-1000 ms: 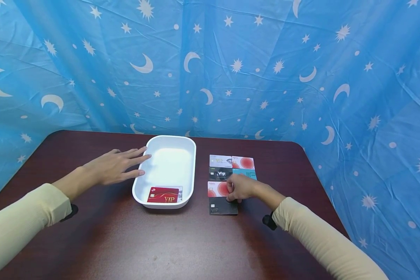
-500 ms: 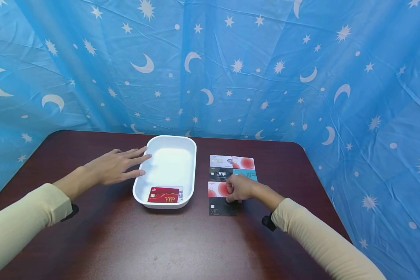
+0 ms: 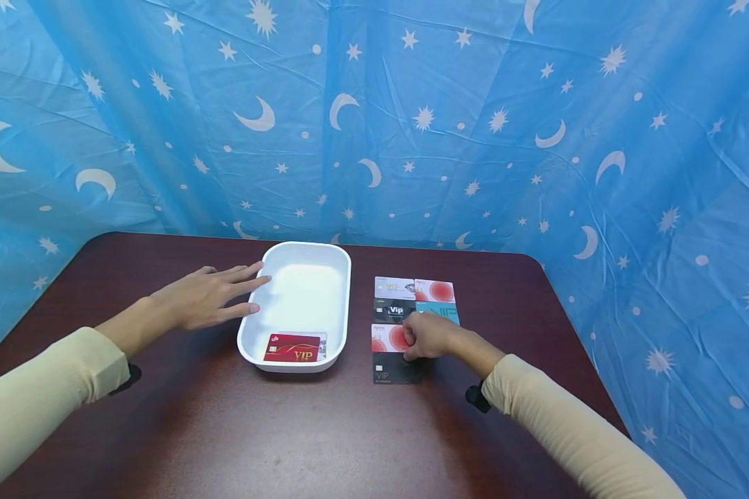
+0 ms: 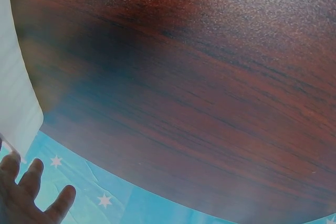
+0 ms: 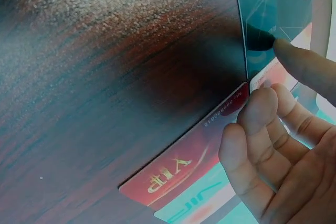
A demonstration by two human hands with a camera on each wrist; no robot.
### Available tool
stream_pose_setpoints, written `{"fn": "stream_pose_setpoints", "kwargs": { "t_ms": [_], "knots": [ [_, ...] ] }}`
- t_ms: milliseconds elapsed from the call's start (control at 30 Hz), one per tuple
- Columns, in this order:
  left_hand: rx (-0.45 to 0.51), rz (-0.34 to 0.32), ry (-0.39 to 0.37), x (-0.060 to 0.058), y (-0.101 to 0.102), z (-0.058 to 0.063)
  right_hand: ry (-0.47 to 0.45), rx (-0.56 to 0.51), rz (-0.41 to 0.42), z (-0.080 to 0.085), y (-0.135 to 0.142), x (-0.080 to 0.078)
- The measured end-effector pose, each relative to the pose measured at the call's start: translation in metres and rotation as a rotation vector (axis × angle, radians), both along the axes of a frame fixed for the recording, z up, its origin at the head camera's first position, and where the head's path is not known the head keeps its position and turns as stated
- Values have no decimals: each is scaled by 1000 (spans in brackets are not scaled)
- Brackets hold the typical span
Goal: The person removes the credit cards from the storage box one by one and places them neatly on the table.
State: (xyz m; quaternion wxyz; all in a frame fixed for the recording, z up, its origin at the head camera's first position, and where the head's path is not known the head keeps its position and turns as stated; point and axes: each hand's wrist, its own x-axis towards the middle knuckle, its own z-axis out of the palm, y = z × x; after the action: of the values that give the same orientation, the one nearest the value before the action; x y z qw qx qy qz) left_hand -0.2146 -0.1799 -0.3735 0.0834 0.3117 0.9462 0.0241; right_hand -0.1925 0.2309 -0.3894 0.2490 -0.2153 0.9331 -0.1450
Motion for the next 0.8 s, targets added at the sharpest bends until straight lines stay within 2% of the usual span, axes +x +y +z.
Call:
{"fn": "stream_pose_setpoints", "kwargs": {
  "t_ms": [100, 267, 467, 633, 800],
  "knots": [
    [-6, 4, 2, 0, 0, 0, -39, -51, -7, 5, 0, -4],
    [-10, 7, 2, 0, 0, 0, -72, -233, -52, 25, -7, -14],
    [-9, 6, -8, -1, 0, -1, -81, -394, -183, 60, -32, -25],
    [-12, 8, -8, -1, 0, -1, -202, -490, -246, 77, -58, -30],
    [-16, 10, -7, -1, 1, -1, -333, -519, -297, 76, -87, -31]
  ]
}}
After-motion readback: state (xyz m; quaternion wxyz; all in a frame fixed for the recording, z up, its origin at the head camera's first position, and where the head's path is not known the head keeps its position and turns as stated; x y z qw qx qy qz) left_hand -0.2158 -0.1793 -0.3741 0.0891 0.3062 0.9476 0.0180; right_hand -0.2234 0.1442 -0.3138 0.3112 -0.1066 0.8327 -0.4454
